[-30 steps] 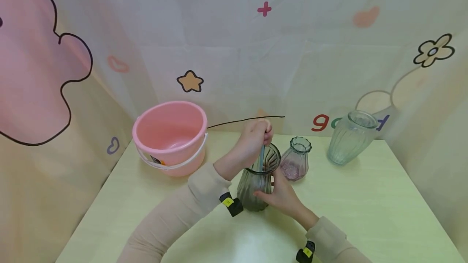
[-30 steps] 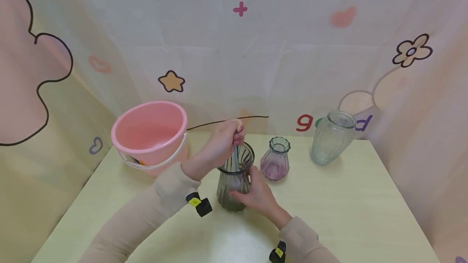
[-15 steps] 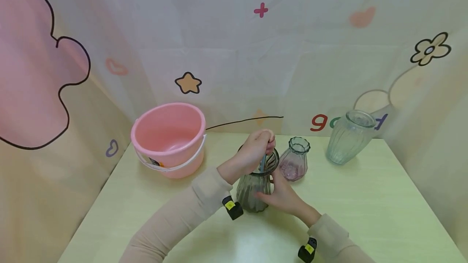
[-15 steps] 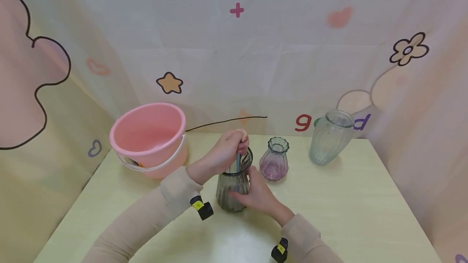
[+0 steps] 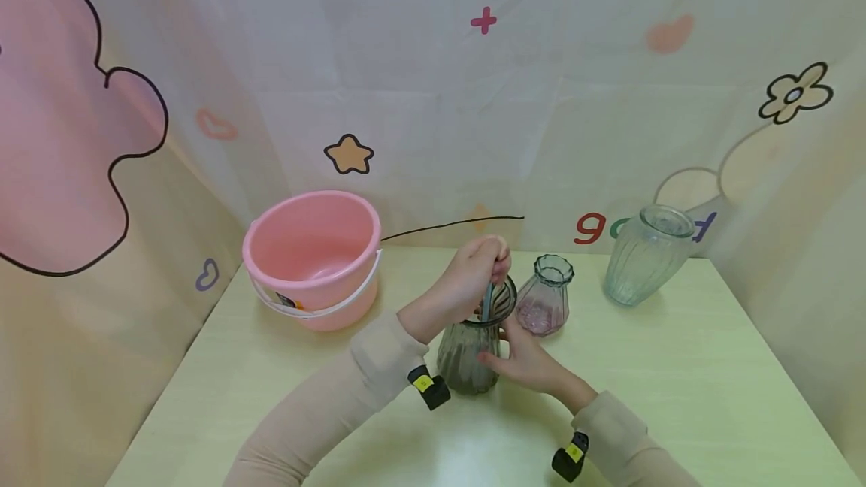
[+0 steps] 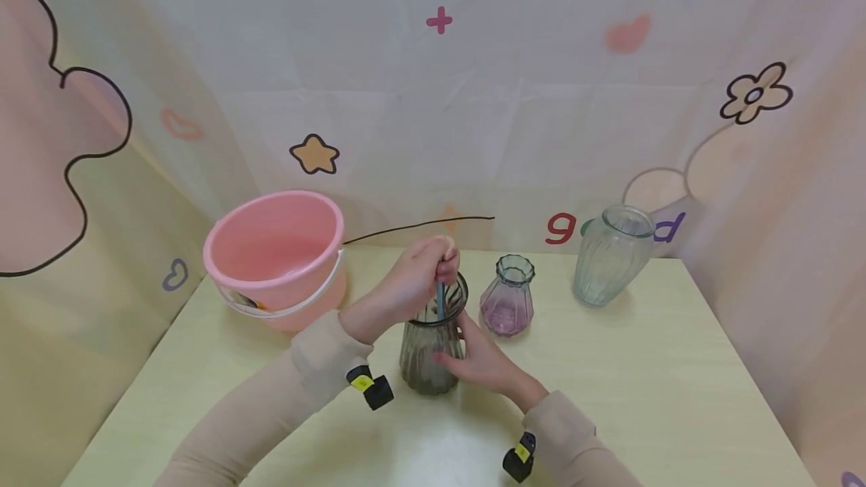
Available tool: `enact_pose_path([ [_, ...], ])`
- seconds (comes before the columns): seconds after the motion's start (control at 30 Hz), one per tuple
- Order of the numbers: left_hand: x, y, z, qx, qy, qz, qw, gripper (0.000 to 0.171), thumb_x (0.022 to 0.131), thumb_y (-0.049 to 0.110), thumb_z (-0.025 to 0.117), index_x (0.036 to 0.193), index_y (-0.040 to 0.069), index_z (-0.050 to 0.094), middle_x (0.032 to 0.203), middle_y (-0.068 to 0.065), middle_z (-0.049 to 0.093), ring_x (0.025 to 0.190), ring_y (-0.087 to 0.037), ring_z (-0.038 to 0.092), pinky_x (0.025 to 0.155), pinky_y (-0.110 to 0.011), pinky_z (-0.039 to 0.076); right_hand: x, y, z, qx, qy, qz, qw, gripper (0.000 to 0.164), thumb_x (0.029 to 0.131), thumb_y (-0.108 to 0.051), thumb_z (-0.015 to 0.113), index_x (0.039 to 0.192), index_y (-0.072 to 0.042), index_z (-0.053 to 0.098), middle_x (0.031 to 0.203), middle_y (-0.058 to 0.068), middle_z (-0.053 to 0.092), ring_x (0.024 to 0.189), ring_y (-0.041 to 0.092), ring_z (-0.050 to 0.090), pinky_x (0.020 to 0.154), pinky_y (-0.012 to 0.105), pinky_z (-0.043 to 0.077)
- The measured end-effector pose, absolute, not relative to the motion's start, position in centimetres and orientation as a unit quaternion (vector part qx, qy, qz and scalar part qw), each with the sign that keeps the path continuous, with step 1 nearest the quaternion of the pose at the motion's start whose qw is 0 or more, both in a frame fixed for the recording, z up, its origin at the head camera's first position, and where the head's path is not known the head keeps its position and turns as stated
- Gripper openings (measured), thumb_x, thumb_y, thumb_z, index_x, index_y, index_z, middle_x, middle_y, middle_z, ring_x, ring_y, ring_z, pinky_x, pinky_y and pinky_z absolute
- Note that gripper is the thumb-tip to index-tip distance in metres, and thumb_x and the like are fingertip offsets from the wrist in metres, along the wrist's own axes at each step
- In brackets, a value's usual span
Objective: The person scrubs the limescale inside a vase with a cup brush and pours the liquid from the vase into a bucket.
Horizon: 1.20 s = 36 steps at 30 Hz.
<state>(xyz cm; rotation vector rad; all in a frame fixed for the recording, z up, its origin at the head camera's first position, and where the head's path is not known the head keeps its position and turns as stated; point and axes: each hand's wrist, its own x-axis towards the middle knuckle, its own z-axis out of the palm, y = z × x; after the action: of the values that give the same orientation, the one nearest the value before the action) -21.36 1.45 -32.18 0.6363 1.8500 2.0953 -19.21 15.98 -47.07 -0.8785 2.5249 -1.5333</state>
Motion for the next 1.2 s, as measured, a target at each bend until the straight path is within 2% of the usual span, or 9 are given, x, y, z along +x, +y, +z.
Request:
enact_pose_path([
  [0.1,-21.0,1.2,-31.0,0.243,0.641,0.717,0.128,0.028,0.096,0.008,0.022,0.067,0.007,0.023,0.064,-0.003,0.024,0.06,-0.018,0.023,0.063,-0.03,0.024,-19.2,15.8,-47.1,-0.29,0.818,-0.497,0.02,0.075,0.084,-0.015,0.066,0.142,-0.018,0.019,0.144,0.007,0.027,0.13,0.027,0.033,0.097,0.053,0.037],
  [0.17,-21.0,1.0,-30.1,0.255,0.634,0.72,0.119,0.028,0.095,0.007,0.022,0.067,0.007,0.021,0.064,-0.003,0.023,0.06,-0.017,0.022,0.063,-0.029,0.024,-18.8,15.5,-46.4,-0.298,0.818,-0.492,0.012,0.072,0.084,-0.013,0.067,0.14,-0.013,0.022,0.143,0.011,0.029,0.128,0.029,0.035,0.095,0.052,0.039],
  [0.3,-21.0,0.6,-28.1,0.267,0.619,0.731,0.104,0.026,0.093,0.004,0.023,0.067,0.006,0.021,0.064,-0.003,0.022,0.06,-0.018,0.021,0.061,-0.027,0.023,-18.6,15.3,-46.0,-0.299,0.822,-0.484,0.0,0.077,0.083,-0.013,0.068,0.142,-0.012,0.019,0.141,0.012,0.032,0.126,0.03,0.038,0.094,0.052,0.041],
  [0.43,-20.6,0.1,-26.0,0.261,0.613,0.74,0.094,0.026,0.092,0.004,0.024,0.067,0.006,0.023,0.063,-0.003,0.023,0.06,-0.018,0.023,0.061,-0.027,0.024,-19.0,15.5,-47.3,-0.282,0.833,-0.476,-0.003,0.084,0.082,-0.022,0.07,0.145,-0.016,0.014,0.141,0.007,0.033,0.126,0.027,0.04,0.094,0.05,0.041],
  [0.63,-20.3,-0.6,-24.0,0.251,0.585,0.766,0.086,0.026,0.094,0.003,0.025,0.067,0.005,0.026,0.063,-0.002,0.025,0.059,-0.017,0.024,0.061,-0.028,0.023,-18.9,15.4,-47.2,-0.268,0.839,-0.474,-0.005,0.09,0.081,-0.025,0.071,0.146,-0.01,0.011,0.144,0.011,0.03,0.126,0.031,0.04,0.093,0.051,0.042],
  [0.87,-20.7,-0.5,-24.9,0.245,0.586,0.768,0.082,0.027,0.093,0.004,0.026,0.067,0.006,0.028,0.062,-0.002,0.025,0.057,-0.015,0.025,0.06,-0.027,0.024,-18.8,15.3,-47.1,-0.258,0.845,-0.468,-0.013,0.092,0.08,-0.023,0.071,0.147,-0.013,0.008,0.145,0.01,0.029,0.126,0.031,0.04,0.092,0.05,0.043],
  [1.2,-21.4,0.4,-28.7,0.266,0.592,0.754,0.104,0.027,0.093,0.004,0.023,0.066,0.006,0.022,0.062,-0.002,0.022,0.058,-0.017,0.021,0.06,-0.027,0.023,-18.7,15.3,-47.3,-0.263,0.841,-0.473,-0.027,0.09,0.08,-0.025,0.072,0.146,-0.021,0.011,0.142,0.007,0.034,0.125,0.031,0.041,0.09,0.051,0.044],
])
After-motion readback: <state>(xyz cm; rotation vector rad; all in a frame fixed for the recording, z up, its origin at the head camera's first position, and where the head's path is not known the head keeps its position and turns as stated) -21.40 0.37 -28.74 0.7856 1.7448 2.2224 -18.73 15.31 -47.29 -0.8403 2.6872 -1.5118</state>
